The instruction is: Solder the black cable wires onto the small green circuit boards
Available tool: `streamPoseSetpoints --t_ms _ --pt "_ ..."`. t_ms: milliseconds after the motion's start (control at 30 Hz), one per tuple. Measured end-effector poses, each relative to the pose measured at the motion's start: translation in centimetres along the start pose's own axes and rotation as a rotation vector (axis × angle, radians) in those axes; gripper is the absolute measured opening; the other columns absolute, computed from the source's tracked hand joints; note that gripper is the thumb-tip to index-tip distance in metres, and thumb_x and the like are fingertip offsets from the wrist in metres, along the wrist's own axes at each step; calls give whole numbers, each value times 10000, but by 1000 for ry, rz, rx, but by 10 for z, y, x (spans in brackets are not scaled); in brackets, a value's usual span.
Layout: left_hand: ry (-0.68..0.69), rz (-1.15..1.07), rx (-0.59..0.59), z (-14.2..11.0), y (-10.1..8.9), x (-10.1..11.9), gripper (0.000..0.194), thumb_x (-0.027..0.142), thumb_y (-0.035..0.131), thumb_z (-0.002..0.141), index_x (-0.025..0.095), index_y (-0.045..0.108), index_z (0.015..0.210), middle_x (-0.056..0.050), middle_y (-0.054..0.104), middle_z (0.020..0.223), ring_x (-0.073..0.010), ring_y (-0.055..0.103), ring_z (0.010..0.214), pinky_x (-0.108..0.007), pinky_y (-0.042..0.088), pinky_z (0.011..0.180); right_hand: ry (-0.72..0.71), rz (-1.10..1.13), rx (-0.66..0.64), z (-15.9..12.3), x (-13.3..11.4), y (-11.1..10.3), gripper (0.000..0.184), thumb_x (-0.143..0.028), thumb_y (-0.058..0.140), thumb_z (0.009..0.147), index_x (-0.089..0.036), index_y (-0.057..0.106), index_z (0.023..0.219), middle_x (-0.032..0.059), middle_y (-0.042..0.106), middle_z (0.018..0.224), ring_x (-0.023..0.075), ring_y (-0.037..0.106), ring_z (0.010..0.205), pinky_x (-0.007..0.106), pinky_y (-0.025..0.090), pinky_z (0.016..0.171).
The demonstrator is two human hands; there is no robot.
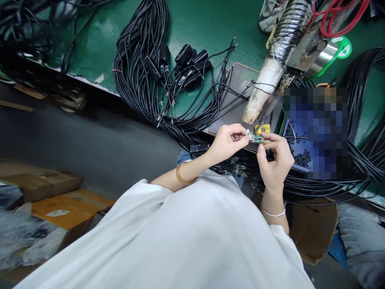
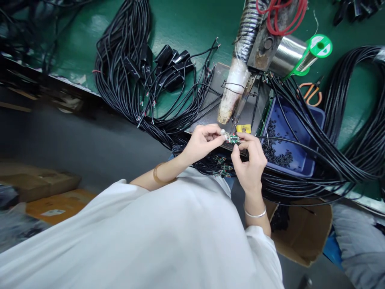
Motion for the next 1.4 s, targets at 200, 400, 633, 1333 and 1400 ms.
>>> streamPoseSetpoints --t_ms 200,400,633,1333,1400 --pt "15 21 -33 3 -2 0 153 227 663 790 114 681 688 18 474 654 -62 384 584 -231 297 540 2 -11 -9 3 1 2 140 -145 659 860 -216 554 801 59 703 1082 202 679 1019 398 571 920" --pt "23 54 -23 8 0 -3 131 206 656 777 120 696 686 14 491 655 -66 400 586 -233 307 545 -14 -23 -12 6 4 2 130 -165 643 870 -220 544 806 62 699 1098 213 677 1042 408 569 922" --pt "67 105 18 9 -3 3 126 201 653 781 123 709 700 16 486 653 -62 384 571 -240 284 536 -33 -36 -5 10 0 2 119 -165 651 861 -219 559 806 60 689 1119 215 672 1057 408 579 913" --pt "-3 115 -50 13 -2 3 180 240 653 759 133 627 617 7 499 613 -78 394 579 -236 298 541 -75 -66 -7 12 -1 -1 128 -156 676 850 -221 577 802 51 700 1084 210 685 1026 399 581 915" --pt "-22 96 -78 12 -1 1 189 248 644 771 130 624 624 13 477 609 -72 380 572 -234 291 538 -84 -55 -14 11 -1 -1 130 -149 681 839 -219 578 801 53 697 1094 208 685 1024 394 583 908"
Point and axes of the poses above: each hand's wrist, its own z-axis towards the middle knuckle, its own y-axis out of the palm, x = y × z, the point moved 5 cm from there along z, towards the middle knuckle
